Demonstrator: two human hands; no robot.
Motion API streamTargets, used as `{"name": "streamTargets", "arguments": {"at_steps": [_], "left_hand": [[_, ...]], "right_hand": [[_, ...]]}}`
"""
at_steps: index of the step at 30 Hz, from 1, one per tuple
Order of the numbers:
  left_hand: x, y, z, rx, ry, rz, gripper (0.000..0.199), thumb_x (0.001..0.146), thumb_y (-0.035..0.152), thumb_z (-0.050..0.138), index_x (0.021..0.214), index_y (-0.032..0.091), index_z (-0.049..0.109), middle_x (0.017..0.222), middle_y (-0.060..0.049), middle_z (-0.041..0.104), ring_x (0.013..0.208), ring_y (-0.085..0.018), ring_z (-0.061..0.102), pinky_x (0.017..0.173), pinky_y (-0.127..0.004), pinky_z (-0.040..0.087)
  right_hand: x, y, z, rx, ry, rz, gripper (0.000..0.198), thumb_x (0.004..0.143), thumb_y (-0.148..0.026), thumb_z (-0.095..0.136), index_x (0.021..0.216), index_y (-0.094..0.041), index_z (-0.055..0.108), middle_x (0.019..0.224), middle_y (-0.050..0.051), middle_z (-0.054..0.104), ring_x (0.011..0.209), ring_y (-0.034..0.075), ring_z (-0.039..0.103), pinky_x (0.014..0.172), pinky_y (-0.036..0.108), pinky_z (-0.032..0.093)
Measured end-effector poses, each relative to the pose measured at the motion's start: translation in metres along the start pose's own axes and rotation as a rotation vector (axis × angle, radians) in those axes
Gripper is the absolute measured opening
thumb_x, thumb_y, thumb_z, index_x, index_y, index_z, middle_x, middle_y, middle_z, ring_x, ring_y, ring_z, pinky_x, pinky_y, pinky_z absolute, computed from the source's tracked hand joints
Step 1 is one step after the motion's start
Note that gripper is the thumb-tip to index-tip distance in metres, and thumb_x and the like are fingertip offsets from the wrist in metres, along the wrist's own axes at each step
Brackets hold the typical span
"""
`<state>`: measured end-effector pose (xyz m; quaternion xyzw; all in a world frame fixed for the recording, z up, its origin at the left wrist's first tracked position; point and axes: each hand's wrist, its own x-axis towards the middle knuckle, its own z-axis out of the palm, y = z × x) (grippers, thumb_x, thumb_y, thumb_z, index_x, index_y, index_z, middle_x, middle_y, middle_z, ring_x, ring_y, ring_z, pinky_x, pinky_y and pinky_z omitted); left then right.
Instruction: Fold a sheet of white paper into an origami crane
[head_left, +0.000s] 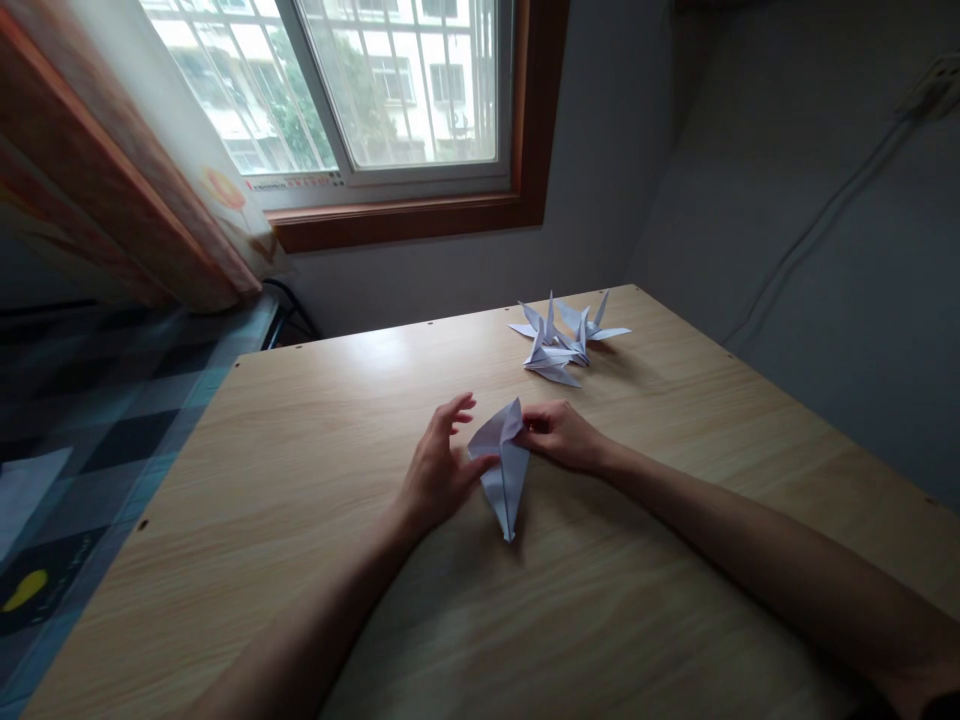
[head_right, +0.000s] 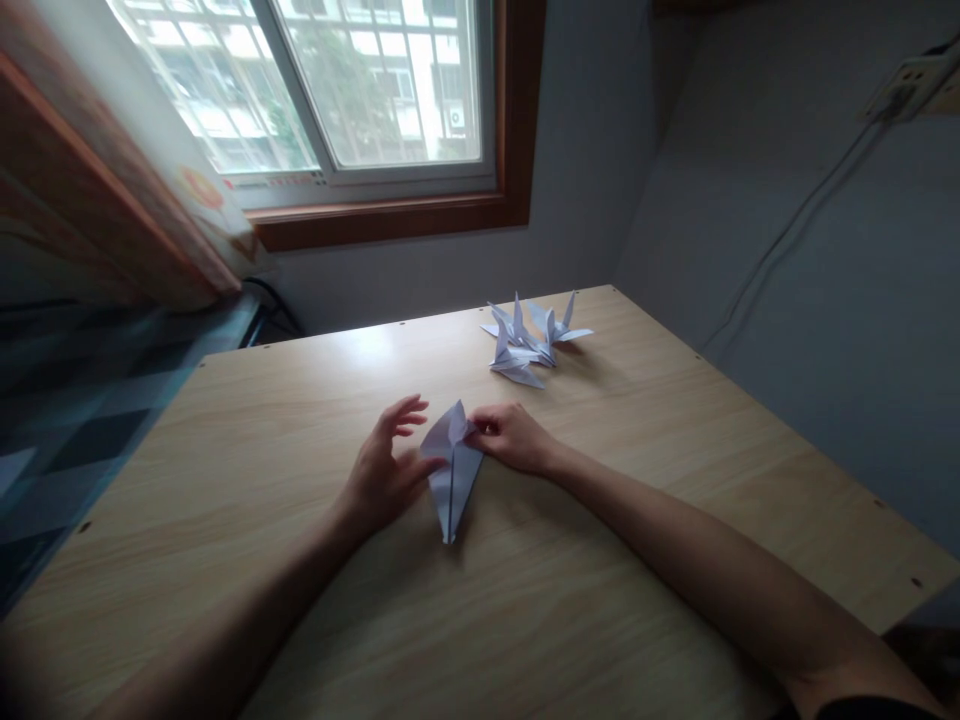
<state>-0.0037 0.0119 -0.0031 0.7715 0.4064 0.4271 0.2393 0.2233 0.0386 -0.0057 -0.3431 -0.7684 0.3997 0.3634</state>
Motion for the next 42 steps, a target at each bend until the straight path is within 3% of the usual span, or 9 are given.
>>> {"name": "streamTargets", "arguments": {"at_steps": [6,12,19,22,25,30,34,40,42], "left_hand": [[0.037,0.024,-0.014,-0.400,-0.296,-0.194,0.056,0.075,0.020,0.064,0.129,0.019,0.052,0.112,-0.010,0.065,0.095,-0.020,0.063,0.079,-0.032,0.051],[0.073,0.042,-0.015,-0.014,-0.526,-0.139,0.019,0.063,0.006,0.055,0.072,0.015,0.069,0.069,0.000,0.065,0.065,-0.012,0.056,0.060,-0.022,0.043],[0.079,0.029,-0.020,0.007,-0.379,-0.151,0.013,0.066,0.009,0.060,0.066,0.015,0.071,0.066,-0.003,0.068,0.064,-0.014,0.061,0.061,-0.024,0.047],[0.075,0.023,-0.023,-0.236,-0.243,-0.273,0.019,0.074,0.025,0.065,0.088,0.014,0.072,0.082,-0.006,0.071,0.073,-0.016,0.065,0.067,-0.027,0.053],[0.069,0.021,-0.023,-0.404,-0.246,-0.372,0.039,0.077,0.036,0.068,0.109,0.014,0.067,0.090,-0.007,0.071,0.075,-0.016,0.065,0.067,-0.028,0.054],[0.065,0.019,-0.012,-0.224,-0.274,-0.309,0.021,0.068,0.031,0.075,0.074,0.011,0.072,0.064,-0.003,0.067,0.059,-0.012,0.056,0.055,-0.022,0.044],[0.066,0.016,-0.002,-0.284,-0.176,-0.425,0.026,0.066,0.037,0.077,0.063,0.012,0.069,0.055,-0.002,0.061,0.051,-0.010,0.050,0.048,-0.021,0.039],[0.064,0.013,-0.008,-0.491,-0.182,-0.460,0.040,0.070,0.047,0.074,0.091,0.012,0.072,0.079,-0.007,0.070,0.066,-0.014,0.061,0.062,-0.026,0.050],[0.062,0.010,-0.013,-0.473,-0.211,-0.451,0.037,0.064,0.042,0.079,0.084,0.012,0.072,0.073,-0.005,0.069,0.064,-0.013,0.060,0.062,-0.027,0.049]], "right_hand": [[0.003,-0.004,0.001,0.043,-0.199,-0.053,0.024,0.087,-0.031,0.059,0.071,-0.013,0.060,0.066,-0.002,0.051,0.061,0.016,0.046,0.056,0.023,0.031],[0.005,0.000,-0.001,0.083,-0.267,-0.027,0.020,0.081,-0.032,0.062,0.074,-0.014,0.057,0.068,-0.003,0.049,0.063,0.016,0.045,0.057,0.023,0.031],[0.003,-0.005,-0.002,0.129,-0.288,0.017,0.017,0.079,-0.030,0.062,0.074,-0.014,0.057,0.066,-0.004,0.046,0.060,0.015,0.042,0.053,0.022,0.029],[0.003,-0.009,0.000,0.087,-0.223,0.035,0.015,0.077,-0.026,0.063,0.072,-0.014,0.056,0.065,-0.005,0.046,0.060,0.015,0.042,0.054,0.022,0.029],[0.003,-0.012,0.004,0.047,-0.180,0.049,0.013,0.075,-0.021,0.063,0.068,-0.015,0.053,0.064,-0.005,0.046,0.059,0.014,0.043,0.053,0.022,0.028],[0.002,-0.012,0.006,0.005,-0.168,0.028,0.010,0.072,-0.014,0.062,0.068,-0.015,0.053,0.063,-0.007,0.044,0.058,0.014,0.042,0.053,0.022,0.028],[0.002,-0.011,0.006,-0.031,-0.173,0.007,0.010,0.071,-0.013,0.065,0.070,-0.015,0.055,0.065,-0.006,0.046,0.060,0.014,0.044,0.054,0.021,0.028],[0.001,-0.010,0.006,0.016,-0.163,0.009,0.012,0.072,-0.012,0.066,0.069,-0.015,0.055,0.065,-0.006,0.046,0.060,0.014,0.043,0.054,0.021,0.029],[0.001,-0.010,0.006,0.016,-0.157,0.017,0.012,0.072,-0.012,0.066,0.069,-0.015,0.054,0.065,-0.006,0.046,0.060,0.014,0.044,0.054,0.021,0.029]]}}
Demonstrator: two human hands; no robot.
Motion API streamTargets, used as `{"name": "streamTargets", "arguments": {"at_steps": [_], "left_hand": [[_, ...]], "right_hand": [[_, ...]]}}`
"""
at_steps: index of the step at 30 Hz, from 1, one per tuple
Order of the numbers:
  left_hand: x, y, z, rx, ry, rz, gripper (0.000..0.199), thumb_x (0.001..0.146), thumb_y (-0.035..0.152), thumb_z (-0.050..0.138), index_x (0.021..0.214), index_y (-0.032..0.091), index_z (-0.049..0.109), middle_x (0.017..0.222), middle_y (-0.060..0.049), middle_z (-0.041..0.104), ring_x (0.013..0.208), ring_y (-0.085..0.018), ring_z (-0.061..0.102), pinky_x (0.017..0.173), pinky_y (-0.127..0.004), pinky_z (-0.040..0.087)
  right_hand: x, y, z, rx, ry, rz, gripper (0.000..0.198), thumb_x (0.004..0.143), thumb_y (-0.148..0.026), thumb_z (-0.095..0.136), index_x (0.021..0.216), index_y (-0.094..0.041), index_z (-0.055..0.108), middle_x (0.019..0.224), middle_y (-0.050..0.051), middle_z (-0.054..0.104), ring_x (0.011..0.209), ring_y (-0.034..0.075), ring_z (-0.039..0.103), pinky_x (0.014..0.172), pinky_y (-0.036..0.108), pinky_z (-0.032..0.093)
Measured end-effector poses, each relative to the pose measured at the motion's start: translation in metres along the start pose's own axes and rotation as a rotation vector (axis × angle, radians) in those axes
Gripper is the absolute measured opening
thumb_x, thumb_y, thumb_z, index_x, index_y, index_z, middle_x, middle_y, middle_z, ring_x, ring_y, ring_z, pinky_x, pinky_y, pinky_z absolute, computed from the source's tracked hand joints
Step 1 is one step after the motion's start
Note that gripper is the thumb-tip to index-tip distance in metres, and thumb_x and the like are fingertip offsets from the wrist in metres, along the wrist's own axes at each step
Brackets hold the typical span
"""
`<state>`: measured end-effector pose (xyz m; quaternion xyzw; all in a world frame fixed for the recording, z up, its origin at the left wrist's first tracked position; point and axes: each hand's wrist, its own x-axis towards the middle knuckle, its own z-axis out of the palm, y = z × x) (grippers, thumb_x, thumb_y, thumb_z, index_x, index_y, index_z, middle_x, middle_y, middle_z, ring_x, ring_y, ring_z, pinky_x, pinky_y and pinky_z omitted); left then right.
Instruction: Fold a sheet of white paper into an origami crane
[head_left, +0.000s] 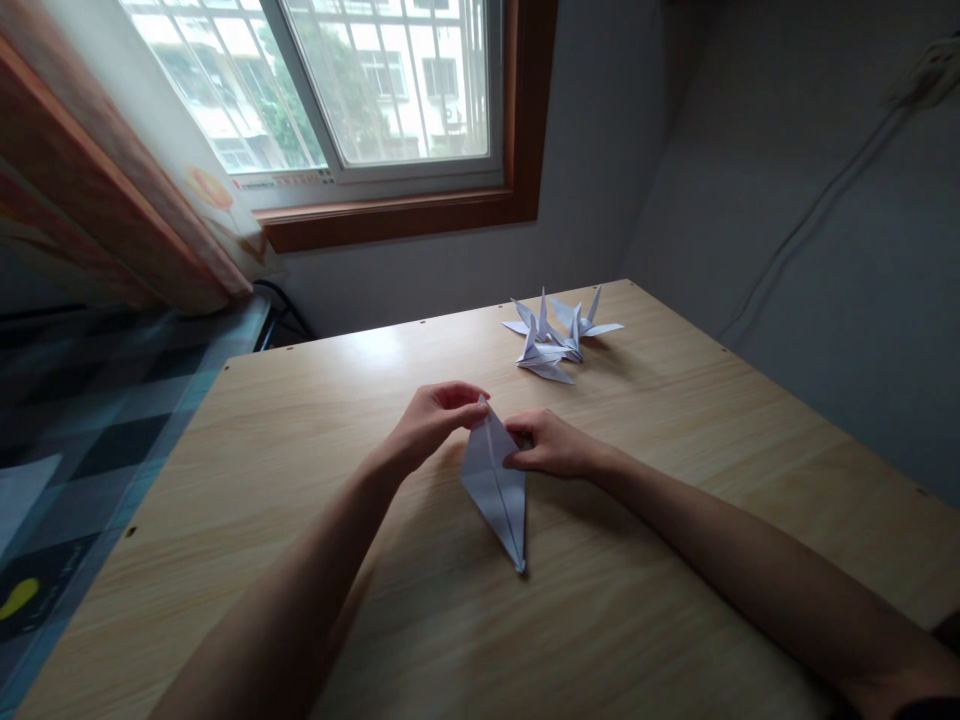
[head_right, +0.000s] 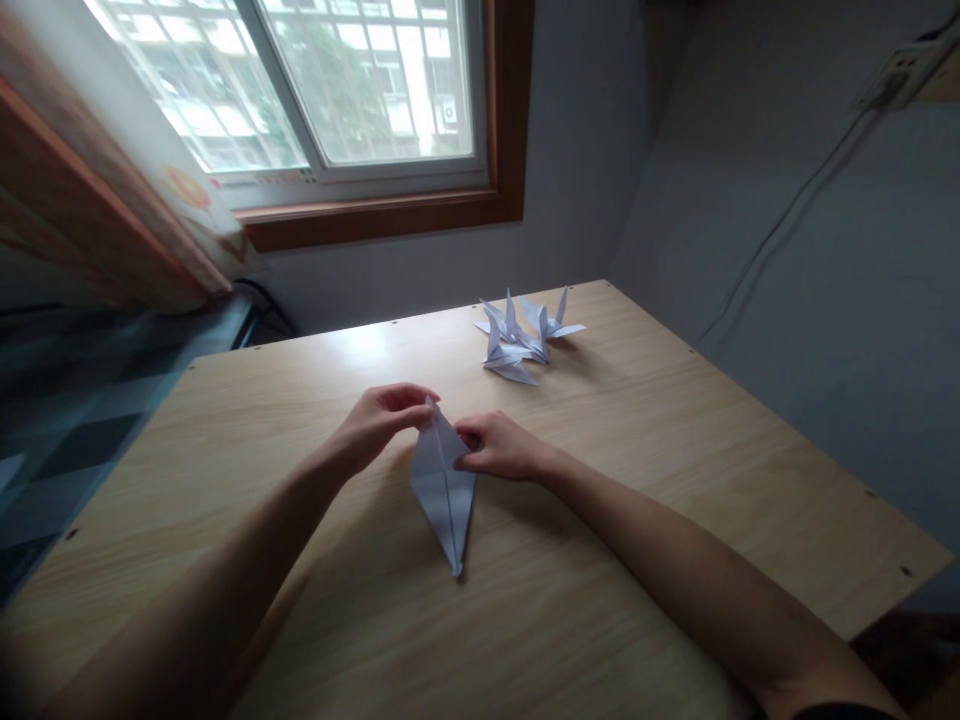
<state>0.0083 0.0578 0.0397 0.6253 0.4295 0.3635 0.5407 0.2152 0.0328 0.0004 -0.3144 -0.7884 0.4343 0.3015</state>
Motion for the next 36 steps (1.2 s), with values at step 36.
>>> {"name": "streamTargets", "arguments": {"at_steps": [36], "left_hand": [[-0.072,-0.027,0.010,1.133,-0.260,0.632,0.041,0.090,0.050,0.054,0.110,0.016,0.064,0.128,-0.016,0.064,0.123,-0.030,0.057,0.103,-0.044,0.044]], "right_hand": [[-0.066,-0.025,0.028,-0.816,-0.132,-0.515,0.034,0.091,-0.016,0.055,0.123,-0.006,0.059,0.126,0.019,0.055,0.118,0.033,0.050,0.099,0.048,0.046]]}}
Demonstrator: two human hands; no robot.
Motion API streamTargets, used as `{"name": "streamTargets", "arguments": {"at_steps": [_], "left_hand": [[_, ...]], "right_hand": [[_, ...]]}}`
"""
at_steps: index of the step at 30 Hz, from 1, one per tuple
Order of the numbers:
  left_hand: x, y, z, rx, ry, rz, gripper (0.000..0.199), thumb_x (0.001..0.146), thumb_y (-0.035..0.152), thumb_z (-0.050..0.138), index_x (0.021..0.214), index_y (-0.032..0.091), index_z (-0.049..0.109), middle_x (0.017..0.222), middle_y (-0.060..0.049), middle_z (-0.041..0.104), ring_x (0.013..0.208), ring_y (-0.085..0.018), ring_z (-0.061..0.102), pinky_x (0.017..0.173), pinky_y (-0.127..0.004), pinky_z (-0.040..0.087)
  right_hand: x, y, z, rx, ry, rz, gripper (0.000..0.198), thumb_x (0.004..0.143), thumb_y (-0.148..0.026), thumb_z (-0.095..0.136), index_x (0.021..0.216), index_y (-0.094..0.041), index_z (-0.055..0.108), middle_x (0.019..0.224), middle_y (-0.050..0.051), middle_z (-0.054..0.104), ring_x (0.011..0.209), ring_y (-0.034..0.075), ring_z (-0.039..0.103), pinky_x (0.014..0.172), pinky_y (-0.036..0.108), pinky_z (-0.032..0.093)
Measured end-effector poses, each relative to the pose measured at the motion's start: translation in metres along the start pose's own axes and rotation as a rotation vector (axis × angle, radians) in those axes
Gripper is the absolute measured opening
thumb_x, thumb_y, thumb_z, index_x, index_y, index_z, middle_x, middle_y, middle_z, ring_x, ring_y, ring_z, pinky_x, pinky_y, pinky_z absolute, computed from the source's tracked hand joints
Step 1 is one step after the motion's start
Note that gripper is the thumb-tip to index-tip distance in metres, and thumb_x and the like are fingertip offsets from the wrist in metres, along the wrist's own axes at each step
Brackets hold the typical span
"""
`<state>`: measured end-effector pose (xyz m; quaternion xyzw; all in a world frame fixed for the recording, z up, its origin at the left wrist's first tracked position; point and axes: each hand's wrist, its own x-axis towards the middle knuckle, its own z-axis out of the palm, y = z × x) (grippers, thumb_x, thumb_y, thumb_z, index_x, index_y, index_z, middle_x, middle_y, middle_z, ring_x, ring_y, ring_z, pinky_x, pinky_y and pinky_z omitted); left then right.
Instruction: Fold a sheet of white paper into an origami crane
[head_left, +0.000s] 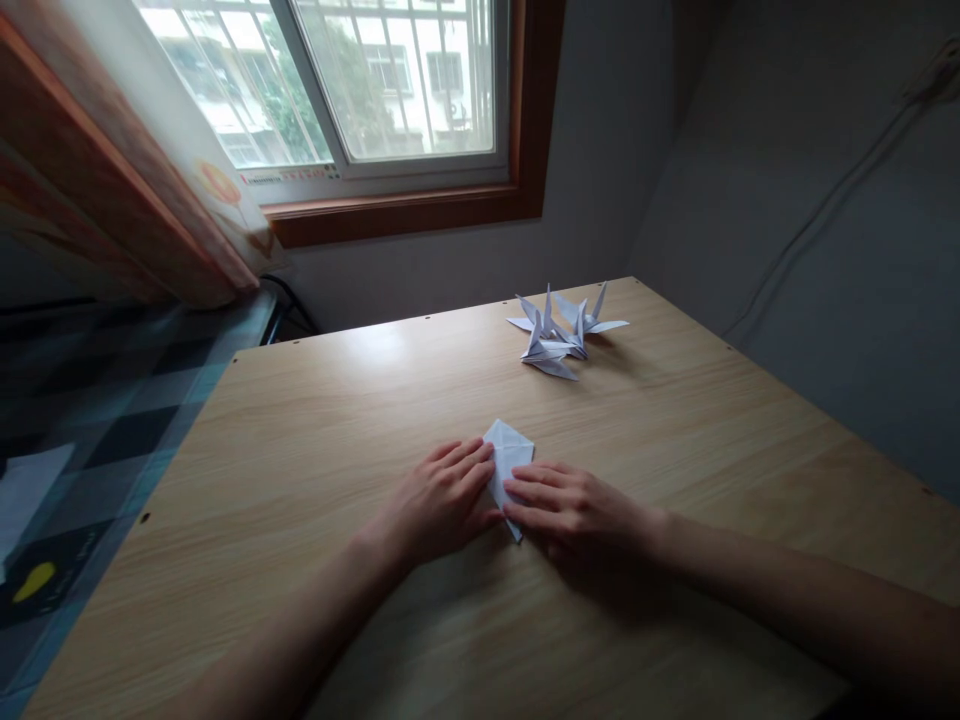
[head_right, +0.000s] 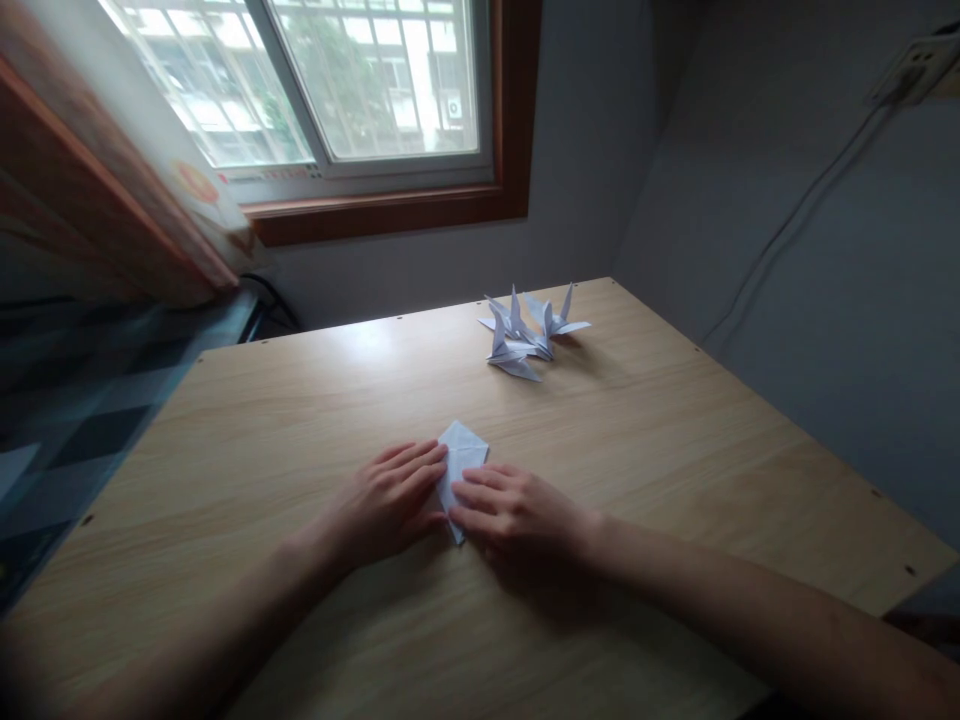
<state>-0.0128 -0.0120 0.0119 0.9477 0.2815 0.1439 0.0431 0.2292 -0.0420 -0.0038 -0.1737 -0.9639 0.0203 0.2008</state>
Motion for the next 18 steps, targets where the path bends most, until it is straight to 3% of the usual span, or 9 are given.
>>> {"name": "streamTargets", "arguments": {"at_steps": [4,9,14,18], "left_hand": [[-0.002,0.001,-0.001,0.052,-0.043,0.000,0.043,0.089,0.048,0.056,0.115,0.014,0.061,0.133,-0.017,0.060,0.126,-0.032,0.054,0.104,-0.046,0.043],[-0.003,-0.001,-0.002,0.111,-0.078,0.004,0.045,0.090,0.048,0.055,0.120,0.014,0.058,0.136,-0.016,0.058,0.127,-0.031,0.052,0.103,-0.045,0.041],[-0.004,0.005,-0.003,0.154,-0.082,0.001,0.049,0.090,0.051,0.055,0.123,0.015,0.056,0.122,-0.015,0.063,0.113,-0.030,0.057,0.096,-0.044,0.043],[-0.006,0.009,-0.003,0.168,-0.082,-0.043,0.045,0.087,0.048,0.059,0.119,0.016,0.059,0.099,-0.011,0.063,0.090,-0.027,0.058,0.081,-0.043,0.046]], "right_hand": [[-0.004,-0.021,-0.004,-0.005,0.016,-0.049,0.029,0.100,-0.016,0.046,0.122,-0.003,0.060,0.125,0.018,0.057,0.117,0.032,0.051,0.098,0.046,0.048],[-0.006,-0.031,-0.008,0.042,0.005,-0.052,0.022,0.104,-0.012,0.043,0.113,-0.010,0.063,0.126,0.013,0.058,0.116,0.027,0.053,0.099,0.040,0.047],[-0.011,-0.022,-0.006,0.197,0.081,0.137,0.016,0.093,-0.013,0.061,0.109,-0.015,0.062,0.114,0.009,0.063,0.107,0.025,0.057,0.096,0.039,0.047],[-0.013,-0.005,-0.009,0.152,0.059,0.319,0.023,0.084,-0.012,0.077,0.101,-0.015,0.061,0.114,0.010,0.061,0.107,0.029,0.056,0.096,0.042,0.044]]}}
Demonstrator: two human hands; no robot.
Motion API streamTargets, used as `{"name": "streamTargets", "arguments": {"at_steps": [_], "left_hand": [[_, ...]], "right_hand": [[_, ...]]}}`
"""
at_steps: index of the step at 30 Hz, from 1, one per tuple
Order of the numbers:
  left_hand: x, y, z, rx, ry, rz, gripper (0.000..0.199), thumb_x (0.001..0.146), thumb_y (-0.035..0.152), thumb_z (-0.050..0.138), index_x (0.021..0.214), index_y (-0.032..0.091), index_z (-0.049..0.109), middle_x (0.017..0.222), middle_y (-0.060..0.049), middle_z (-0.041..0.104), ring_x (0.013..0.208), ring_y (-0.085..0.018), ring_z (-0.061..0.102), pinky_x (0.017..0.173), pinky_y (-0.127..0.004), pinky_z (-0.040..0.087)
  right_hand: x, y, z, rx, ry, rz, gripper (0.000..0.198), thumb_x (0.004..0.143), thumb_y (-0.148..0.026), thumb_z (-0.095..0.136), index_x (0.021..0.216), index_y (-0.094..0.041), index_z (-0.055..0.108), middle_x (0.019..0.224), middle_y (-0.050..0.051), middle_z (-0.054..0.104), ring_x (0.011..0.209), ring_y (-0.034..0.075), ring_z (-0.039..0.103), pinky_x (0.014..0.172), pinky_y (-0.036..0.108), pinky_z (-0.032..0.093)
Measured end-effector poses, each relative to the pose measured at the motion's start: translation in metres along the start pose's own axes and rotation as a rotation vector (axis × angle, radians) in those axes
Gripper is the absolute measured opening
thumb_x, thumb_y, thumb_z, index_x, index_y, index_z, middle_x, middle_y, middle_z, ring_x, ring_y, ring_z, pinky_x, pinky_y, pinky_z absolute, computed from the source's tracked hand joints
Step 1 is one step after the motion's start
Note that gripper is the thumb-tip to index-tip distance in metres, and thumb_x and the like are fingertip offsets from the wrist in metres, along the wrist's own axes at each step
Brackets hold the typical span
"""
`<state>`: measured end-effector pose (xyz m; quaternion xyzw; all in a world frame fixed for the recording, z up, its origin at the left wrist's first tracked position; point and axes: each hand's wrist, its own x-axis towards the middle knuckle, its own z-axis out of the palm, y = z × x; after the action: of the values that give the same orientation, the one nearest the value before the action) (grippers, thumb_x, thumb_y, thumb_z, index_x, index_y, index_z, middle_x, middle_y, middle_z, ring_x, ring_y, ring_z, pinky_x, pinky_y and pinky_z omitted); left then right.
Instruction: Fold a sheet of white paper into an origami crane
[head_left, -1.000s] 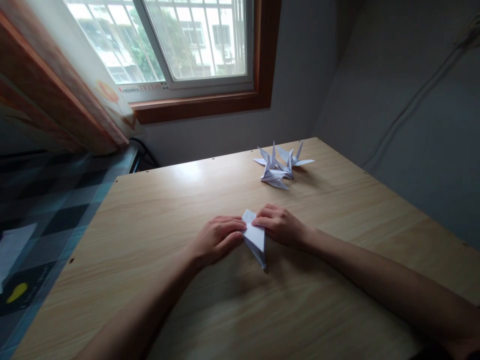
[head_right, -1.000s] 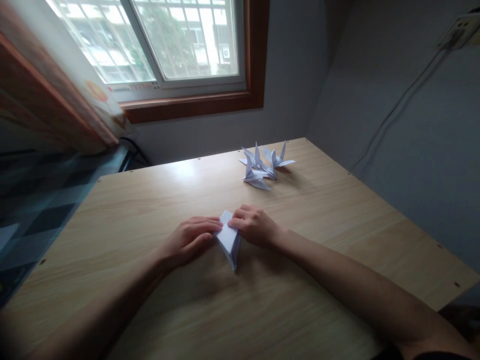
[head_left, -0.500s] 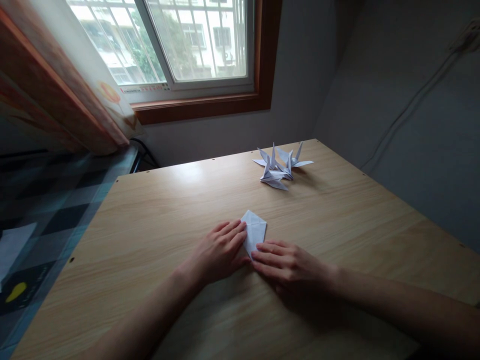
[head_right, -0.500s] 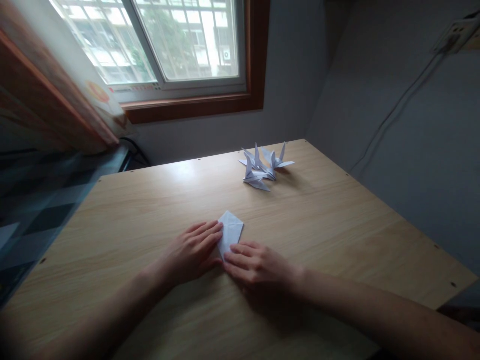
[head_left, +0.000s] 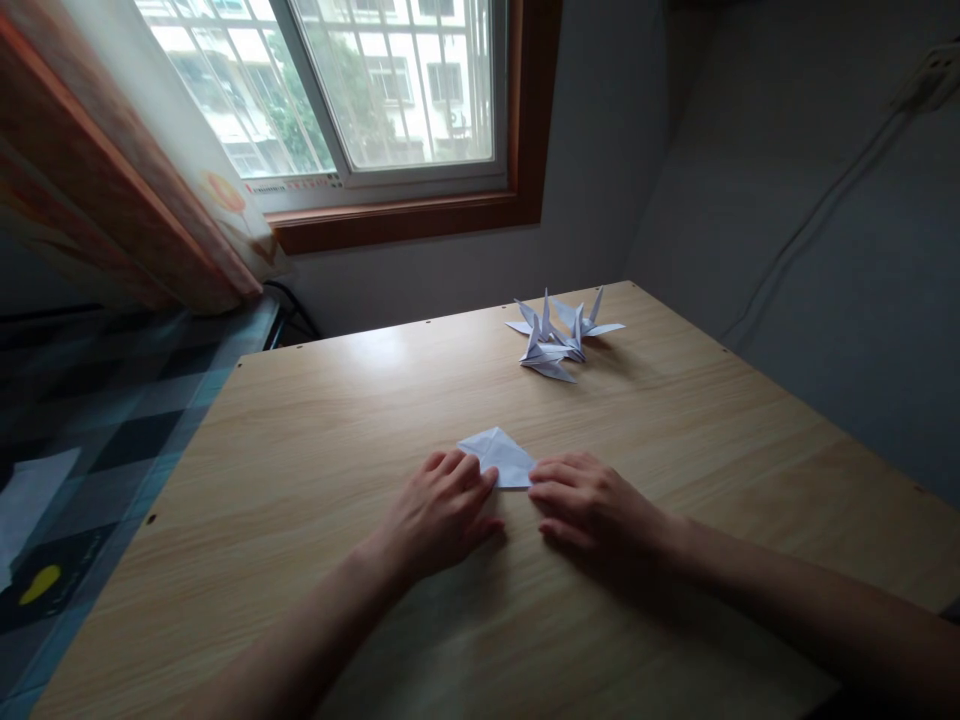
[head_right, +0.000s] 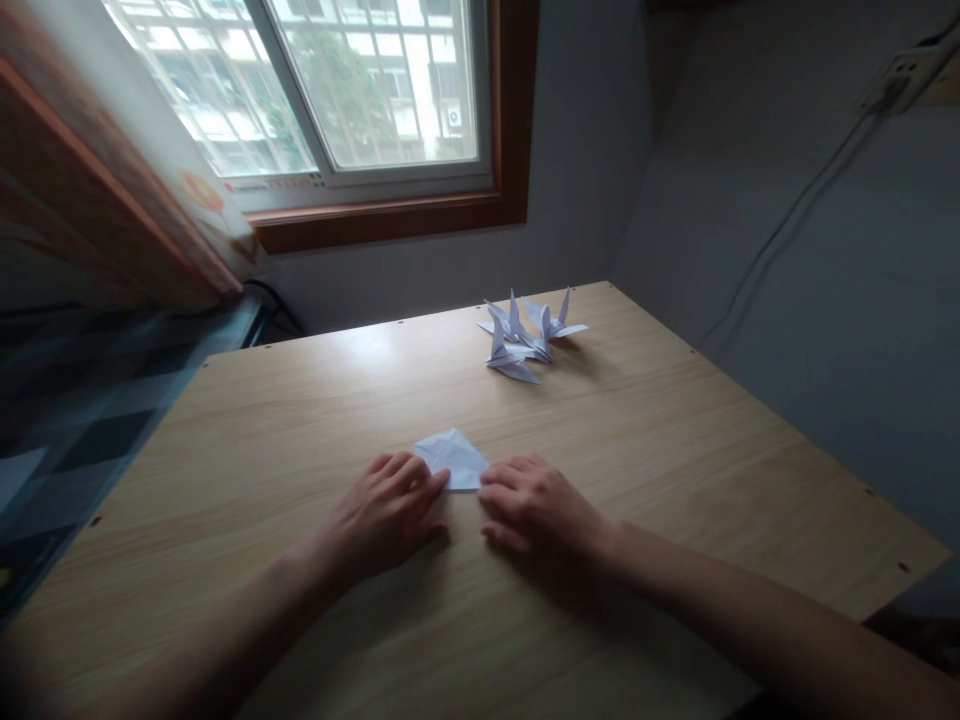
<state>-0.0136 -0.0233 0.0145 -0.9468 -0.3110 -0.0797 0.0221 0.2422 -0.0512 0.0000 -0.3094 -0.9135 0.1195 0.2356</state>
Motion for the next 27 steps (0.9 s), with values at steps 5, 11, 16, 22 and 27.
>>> {"name": "streamTargets", "arguments": {"at_steps": [5,11,16,22,27], "left_hand": [[0.000,-0.006,0.005,-0.127,0.103,-0.008,0.022,0.088,0.035,0.061,0.105,0.021,0.065,0.094,-0.007,0.062,0.086,-0.023,0.056,0.079,-0.038,0.046],[0.003,-0.014,0.010,-0.271,0.186,-0.028,0.012,0.093,0.024,0.054,0.088,0.019,0.063,0.088,-0.005,0.064,0.081,-0.017,0.056,0.075,-0.030,0.048],[0.003,-0.012,0.009,-0.243,0.232,-0.002,0.013,0.093,0.019,0.051,0.089,0.019,0.063,0.084,-0.005,0.065,0.077,-0.016,0.057,0.072,-0.029,0.049],[-0.001,-0.014,0.008,-0.221,0.230,0.028,0.022,0.084,0.009,0.048,0.099,0.018,0.062,0.094,-0.007,0.066,0.091,-0.020,0.062,0.083,-0.034,0.052],[0.000,-0.016,0.008,-0.290,0.260,0.036,0.013,0.087,0.023,0.057,0.099,0.019,0.062,0.099,-0.008,0.067,0.094,-0.020,0.066,0.084,-0.033,0.053]], "right_hand": [[0.014,0.014,-0.003,-0.104,-0.038,0.027,0.023,0.082,-0.006,0.078,0.090,-0.014,0.059,0.101,0.009,0.063,0.099,0.028,0.057,0.096,0.040,0.043],[0.033,0.020,-0.005,-0.196,-0.094,0.077,0.025,0.082,-0.009,0.083,0.093,-0.012,0.061,0.098,0.010,0.061,0.092,0.028,0.057,0.089,0.038,0.047],[0.038,0.022,-0.007,-0.114,-0.022,0.119,0.041,0.078,-0.005,0.086,0.109,-0.013,0.060,0.115,0.011,0.058,0.103,0.028,0.055,0.090,0.035,0.046],[0.031,0.021,-0.008,-0.008,-0.093,0.014,0.035,0.080,-0.020,0.088,0.104,-0.014,0.063,0.095,0.006,0.061,0.084,0.025,0.058,0.075,0.032,0.047],[0.032,0.028,0.002,0.007,0.072,-0.046,0.026,0.079,0.000,0.076,0.097,-0.015,0.066,0.092,0.005,0.062,0.083,0.024,0.058,0.079,0.033,0.046]]}}
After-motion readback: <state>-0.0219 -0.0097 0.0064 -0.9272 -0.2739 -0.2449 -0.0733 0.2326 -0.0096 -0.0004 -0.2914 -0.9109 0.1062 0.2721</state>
